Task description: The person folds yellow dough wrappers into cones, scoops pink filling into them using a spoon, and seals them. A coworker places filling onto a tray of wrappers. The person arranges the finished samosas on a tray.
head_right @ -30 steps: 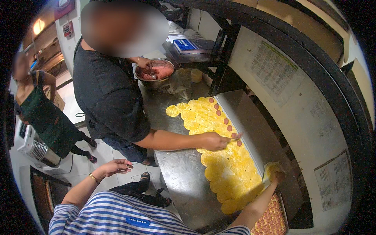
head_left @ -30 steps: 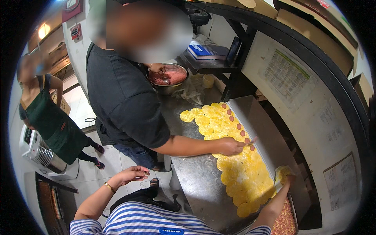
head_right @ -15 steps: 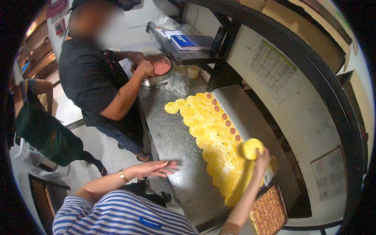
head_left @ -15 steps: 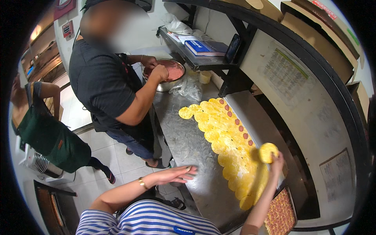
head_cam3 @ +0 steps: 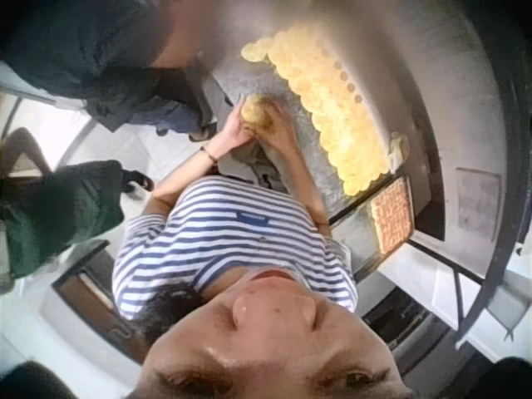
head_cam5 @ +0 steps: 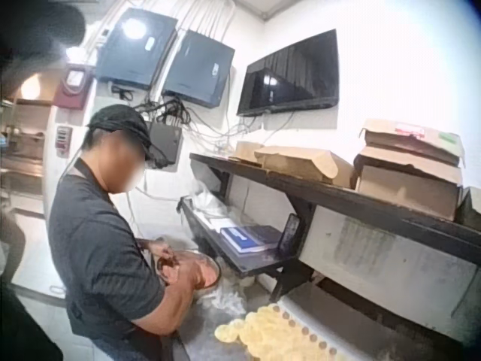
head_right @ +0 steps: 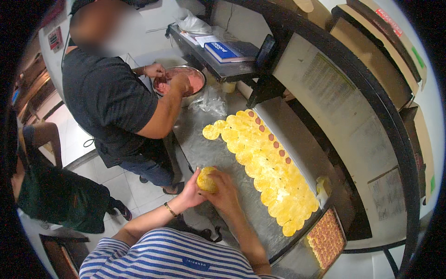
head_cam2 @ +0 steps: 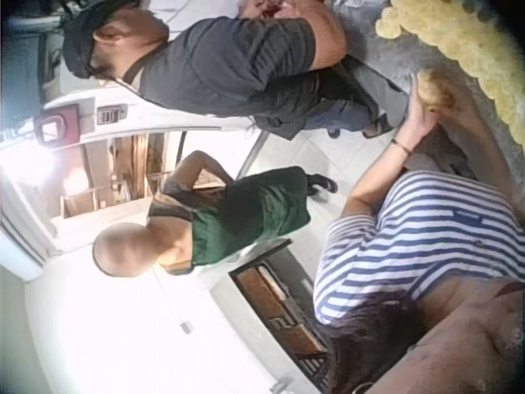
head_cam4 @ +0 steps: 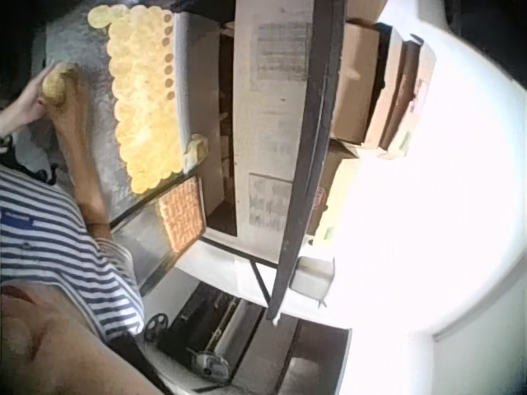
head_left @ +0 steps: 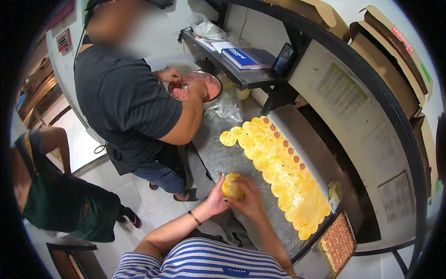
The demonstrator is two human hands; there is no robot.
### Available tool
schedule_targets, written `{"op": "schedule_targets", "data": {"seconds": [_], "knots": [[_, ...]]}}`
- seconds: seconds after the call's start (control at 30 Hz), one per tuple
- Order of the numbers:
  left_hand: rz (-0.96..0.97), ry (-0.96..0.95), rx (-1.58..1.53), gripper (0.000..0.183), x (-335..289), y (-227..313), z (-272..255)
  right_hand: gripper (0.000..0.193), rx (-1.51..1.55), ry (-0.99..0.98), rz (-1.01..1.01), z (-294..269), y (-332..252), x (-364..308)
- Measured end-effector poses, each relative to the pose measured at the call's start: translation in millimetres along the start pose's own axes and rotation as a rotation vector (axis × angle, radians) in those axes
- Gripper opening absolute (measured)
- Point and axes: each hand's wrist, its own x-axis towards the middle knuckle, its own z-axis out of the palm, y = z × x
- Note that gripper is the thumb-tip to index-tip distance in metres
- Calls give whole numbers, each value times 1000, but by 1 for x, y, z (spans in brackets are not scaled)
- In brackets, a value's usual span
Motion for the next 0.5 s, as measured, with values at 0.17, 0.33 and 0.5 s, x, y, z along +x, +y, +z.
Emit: {"op": "schedule_targets", "data": {"seconds": [0.17, 0.33, 0.5], "knots": [[43, 14, -78, 54, -3, 15, -13, 40, 103, -21, 75, 31, -4, 9], [75, 14, -87, 54, -4, 24, -25, 37, 310, -85, 215, 44, 5, 12], [51, 22, -112, 48, -2, 20, -40, 30, 511, -82, 373, 55, 15, 8]]}}
